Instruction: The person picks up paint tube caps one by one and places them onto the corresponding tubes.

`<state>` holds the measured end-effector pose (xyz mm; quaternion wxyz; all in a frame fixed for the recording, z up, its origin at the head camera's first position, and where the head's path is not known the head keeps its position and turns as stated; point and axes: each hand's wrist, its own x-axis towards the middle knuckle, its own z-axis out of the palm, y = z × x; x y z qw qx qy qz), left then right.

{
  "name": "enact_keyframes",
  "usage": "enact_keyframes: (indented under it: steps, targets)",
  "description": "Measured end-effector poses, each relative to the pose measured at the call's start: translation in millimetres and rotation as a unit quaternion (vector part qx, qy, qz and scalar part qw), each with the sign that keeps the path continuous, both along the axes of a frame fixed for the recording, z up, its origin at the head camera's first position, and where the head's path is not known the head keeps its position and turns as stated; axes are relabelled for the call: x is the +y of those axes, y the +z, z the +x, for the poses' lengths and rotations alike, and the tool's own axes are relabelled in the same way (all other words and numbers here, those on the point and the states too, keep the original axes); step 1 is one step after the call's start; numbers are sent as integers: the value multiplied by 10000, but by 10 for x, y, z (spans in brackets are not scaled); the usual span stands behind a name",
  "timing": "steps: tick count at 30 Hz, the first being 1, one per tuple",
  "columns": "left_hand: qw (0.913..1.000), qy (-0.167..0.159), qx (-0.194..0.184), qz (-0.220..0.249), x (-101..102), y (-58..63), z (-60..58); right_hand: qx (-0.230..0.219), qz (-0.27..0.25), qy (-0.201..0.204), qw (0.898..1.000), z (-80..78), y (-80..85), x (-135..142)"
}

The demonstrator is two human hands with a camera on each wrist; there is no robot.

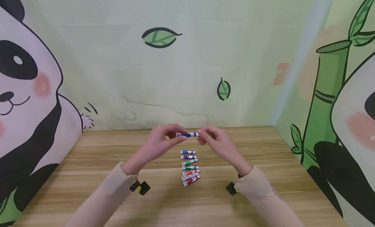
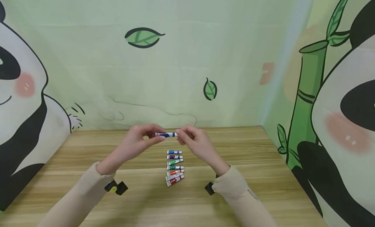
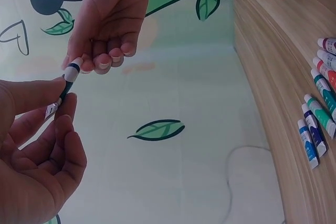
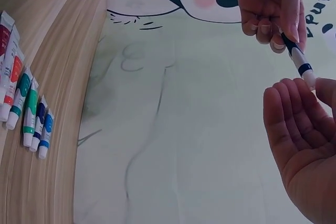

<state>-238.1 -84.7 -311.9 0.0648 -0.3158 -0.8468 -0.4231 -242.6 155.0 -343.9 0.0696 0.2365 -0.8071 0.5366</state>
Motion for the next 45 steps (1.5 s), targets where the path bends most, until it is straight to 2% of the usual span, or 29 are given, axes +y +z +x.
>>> enact_keyframes:
  steps: [14,22,31,45]
  targets:
    - [10000,-27,-21,-27,14,-20,-1,-37,52,51,10000,26,-20,-8]
    - [10000,30,3,-21,10,19,-3,84,-96,-33,9999,12,-32,10]
    - [9999,102,-38,-50,-6,33,-4,358,-204,-50,9991,60,-4,65]
    - [9999,99,-105,-25,-30,15,-2,803,96,146,9966,67,-13,78]
